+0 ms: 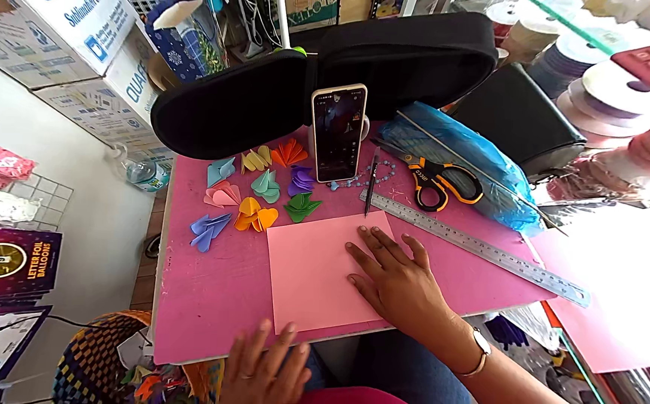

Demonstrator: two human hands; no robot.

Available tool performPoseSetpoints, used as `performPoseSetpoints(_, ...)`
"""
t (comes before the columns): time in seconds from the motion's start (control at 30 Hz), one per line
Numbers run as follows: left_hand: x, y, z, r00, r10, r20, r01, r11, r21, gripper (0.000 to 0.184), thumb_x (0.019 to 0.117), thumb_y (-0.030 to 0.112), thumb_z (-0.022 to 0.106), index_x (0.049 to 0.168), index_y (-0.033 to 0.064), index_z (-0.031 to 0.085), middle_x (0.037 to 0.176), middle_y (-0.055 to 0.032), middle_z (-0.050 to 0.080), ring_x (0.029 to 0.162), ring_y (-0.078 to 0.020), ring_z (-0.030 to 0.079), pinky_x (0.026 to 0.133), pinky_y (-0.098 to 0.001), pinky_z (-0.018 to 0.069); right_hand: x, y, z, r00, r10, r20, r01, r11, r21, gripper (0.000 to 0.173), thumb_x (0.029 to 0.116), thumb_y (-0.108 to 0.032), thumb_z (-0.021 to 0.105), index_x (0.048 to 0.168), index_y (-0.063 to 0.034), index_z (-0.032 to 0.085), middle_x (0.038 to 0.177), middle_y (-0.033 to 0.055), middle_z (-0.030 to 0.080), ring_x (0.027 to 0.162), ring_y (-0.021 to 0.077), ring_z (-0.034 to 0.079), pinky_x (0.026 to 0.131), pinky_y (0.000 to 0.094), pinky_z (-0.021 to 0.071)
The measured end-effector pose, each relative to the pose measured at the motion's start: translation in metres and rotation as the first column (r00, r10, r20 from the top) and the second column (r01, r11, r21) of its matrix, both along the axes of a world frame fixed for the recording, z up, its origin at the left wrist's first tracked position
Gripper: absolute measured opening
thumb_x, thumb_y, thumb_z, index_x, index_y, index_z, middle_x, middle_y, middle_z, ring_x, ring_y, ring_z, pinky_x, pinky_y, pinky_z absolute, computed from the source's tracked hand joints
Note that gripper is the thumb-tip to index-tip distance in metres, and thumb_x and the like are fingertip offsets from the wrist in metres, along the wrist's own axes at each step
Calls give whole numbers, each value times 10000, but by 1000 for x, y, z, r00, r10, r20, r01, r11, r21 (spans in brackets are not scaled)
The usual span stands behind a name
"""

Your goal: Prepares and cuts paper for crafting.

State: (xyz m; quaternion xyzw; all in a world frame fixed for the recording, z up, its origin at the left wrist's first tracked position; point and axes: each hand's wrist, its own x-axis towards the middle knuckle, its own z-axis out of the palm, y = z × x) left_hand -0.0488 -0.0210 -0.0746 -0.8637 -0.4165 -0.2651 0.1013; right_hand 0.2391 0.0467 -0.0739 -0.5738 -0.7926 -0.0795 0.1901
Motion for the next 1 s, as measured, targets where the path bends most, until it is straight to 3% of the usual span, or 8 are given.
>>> performPoseSetpoints(0.07,23,3,-10,996,-59,-60,57,998,-20,480,1083,506,357,1447,231,507,1582,49,439,1551,-153,211,1250,-390,103,0,0,1,1000,0,9,0,1000,-6,553,1056,-528,338,1354,-212,680,1469,95,599,1346,318,574,1086,628,375)
performPoseSetpoints(0.13,35,7,-26,991,-116,-61,115,993,-22,531,1086,511,329,1437,177,545,1547,7,507,1520,-197,307,1237,-393,176,2,1,2,1000,3,23,-2,1000,-13,546,1050,-525,348,1357,-214,676,1473,91,596,1350,321,570,1084,630,373)
performPoseSetpoints(0.27,35,9,-38,986,-144,-77,144,989,-16,487,1097,452,342,1429,171,561,1524,-4,535,1497,-216,356,1223,-389,225,-4,-10,9,999,20,-35,-20,1000,-13,487,1037,-475,416,1349,-205,676,1490,114,575,1362,341,554,1064,645,386)
performPoseSetpoints(0.33,35,11,-38,987,-139,-83,139,990,-5,467,1103,427,339,1421,170,564,1514,-3,545,1492,-211,361,1220,-377,223,-23,-31,15,992,78,-94,-74,996,49,433,1050,-432,425,1326,-210,673,1460,89,605,1354,283,564,1065,575,405)
performPoseSetpoints(0.4,33,10,-37,987,-139,-78,140,990,5,419,1107,383,335,1372,157,569,1491,-10,562,1496,-208,356,1225,-374,216,-42,-59,9,972,183,-148,-174,982,76,432,1085,-461,373,1323,-221,642,1424,25,637,1373,181,540,1135,467,357)
performPoseSetpoints(0.47,31,12,-37,986,-151,-67,153,988,17,323,1101,320,369,1271,166,596,1424,-9,618,1477,-221,397,1220,-393,241,-48,-77,-9,944,281,-170,-269,959,90,471,1092,-481,357,1354,-196,625,1431,-3,634,1416,134,487,1197,420,272)
performPoseSetpoints(0.63,31,12,-40,984,-149,-95,152,988,28,385,1091,350,417,1377,160,593,1486,-9,579,1469,-228,409,1208,-393,260,-31,-89,-35,954,279,-107,-265,955,129,480,1095,-458,364,1397,-167,599,1476,-20,598,1465,102,413,1241,418,145)
performPoseSetpoints(1.0,32,14,-39,983,-158,-97,161,987,23,393,1087,334,419,1398,151,573,1480,-12,578,1470,-215,398,1208,-381,252,23,-95,-34,975,205,-82,-196,975,100,472,1102,-454,332,1375,-182,604,1478,-40,591,1478,78,380,1247,421,85)
